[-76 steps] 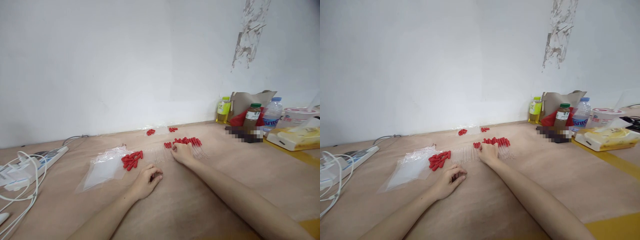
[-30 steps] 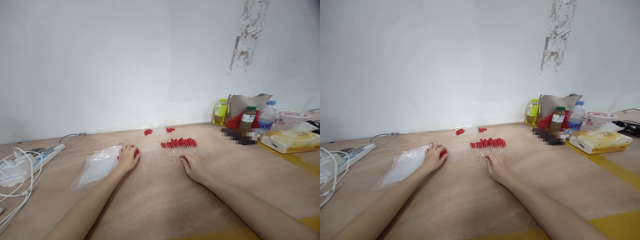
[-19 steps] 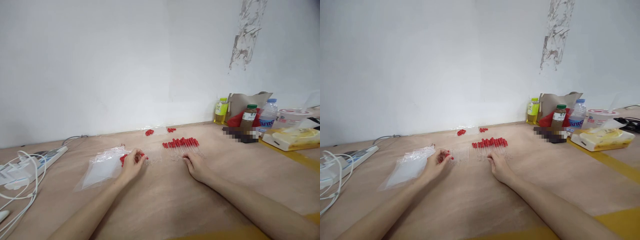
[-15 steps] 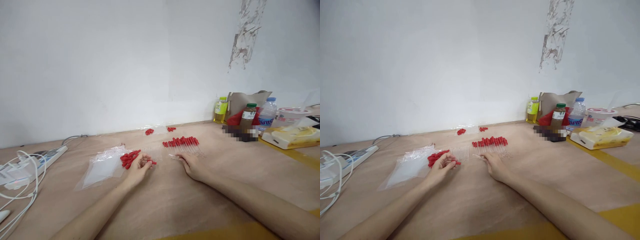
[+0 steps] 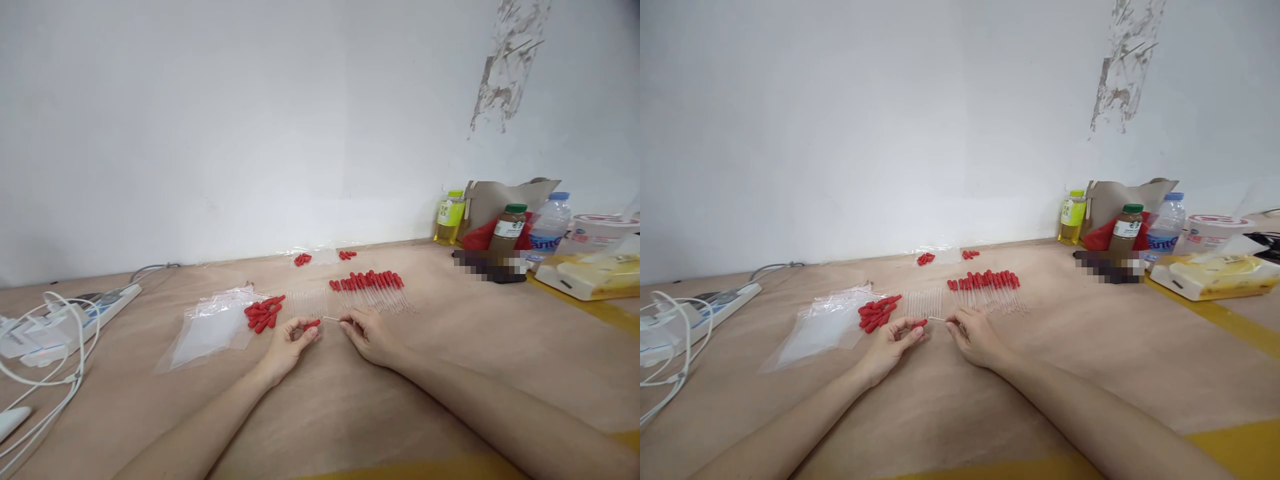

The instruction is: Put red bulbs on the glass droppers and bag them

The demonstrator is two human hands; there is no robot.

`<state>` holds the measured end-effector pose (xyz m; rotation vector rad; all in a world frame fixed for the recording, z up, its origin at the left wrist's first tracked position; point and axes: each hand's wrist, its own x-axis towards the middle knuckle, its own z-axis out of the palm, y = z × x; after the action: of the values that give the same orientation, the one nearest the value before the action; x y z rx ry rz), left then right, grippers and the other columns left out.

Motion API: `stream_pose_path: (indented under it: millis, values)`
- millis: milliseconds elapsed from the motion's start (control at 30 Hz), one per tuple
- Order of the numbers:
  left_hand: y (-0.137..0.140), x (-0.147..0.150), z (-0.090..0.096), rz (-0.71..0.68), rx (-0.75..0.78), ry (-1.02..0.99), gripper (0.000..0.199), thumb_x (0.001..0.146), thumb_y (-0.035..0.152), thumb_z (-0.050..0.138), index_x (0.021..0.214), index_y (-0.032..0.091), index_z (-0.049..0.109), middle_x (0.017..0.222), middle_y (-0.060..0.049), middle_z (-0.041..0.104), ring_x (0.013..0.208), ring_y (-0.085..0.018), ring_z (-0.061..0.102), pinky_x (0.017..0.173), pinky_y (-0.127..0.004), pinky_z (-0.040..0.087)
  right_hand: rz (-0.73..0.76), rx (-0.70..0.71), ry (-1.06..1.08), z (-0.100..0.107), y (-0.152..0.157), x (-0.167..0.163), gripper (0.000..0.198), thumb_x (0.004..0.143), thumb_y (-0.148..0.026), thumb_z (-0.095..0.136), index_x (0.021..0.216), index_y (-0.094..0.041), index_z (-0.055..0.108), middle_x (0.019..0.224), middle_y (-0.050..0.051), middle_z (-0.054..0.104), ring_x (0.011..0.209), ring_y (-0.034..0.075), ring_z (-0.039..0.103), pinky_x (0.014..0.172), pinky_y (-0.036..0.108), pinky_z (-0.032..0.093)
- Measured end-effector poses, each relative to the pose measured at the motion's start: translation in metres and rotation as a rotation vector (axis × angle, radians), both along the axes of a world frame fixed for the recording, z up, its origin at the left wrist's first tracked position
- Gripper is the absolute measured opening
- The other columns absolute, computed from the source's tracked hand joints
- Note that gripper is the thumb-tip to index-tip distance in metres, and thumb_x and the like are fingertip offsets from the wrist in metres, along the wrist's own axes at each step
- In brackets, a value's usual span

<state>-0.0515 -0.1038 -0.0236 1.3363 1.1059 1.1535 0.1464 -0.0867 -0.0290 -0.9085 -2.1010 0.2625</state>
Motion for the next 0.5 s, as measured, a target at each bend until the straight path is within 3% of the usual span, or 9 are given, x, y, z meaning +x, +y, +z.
stream_pose_path:
  millis: [267, 500]
  values:
    - [0.0010, 0.0042, 0.0007, -0.059, 0.069, 0.004, 0.030, 0.064, 0.035, 0.068, 0.084, 0.014, 0.060, 0.078, -0.001, 0.062, 0.075, -0.014, 0.060, 0.080, -0.032, 0.046, 0.022, 0.013, -0.061, 0.0007, -0.0027, 0.0005, 0.015, 0.083, -0.021, 0.043, 0.083, -0.019, 0.058, 0.075, 0.000, 0.061, 0.067, 0.011, 0.051, 0.071, 0.028, 0.030]
    - [-0.0007, 0.0001, -0.0022, -0.126, 0.156, 0.182, 0.027, 0.072, 0.035, 0.061, 0.086, 0.012, 0.062, 0.063, -0.001, 0.059, 0.059, -0.011, 0.054, 0.062, -0.024, 0.044, 0.098, -0.014, -0.071, -0.0006, 0.0014, 0.0029, 0.017, 0.083, -0.022, 0.045, 0.085, -0.021, 0.061, 0.079, 0.001, 0.062, 0.072, 0.012, 0.053, 0.073, 0.029, 0.030]
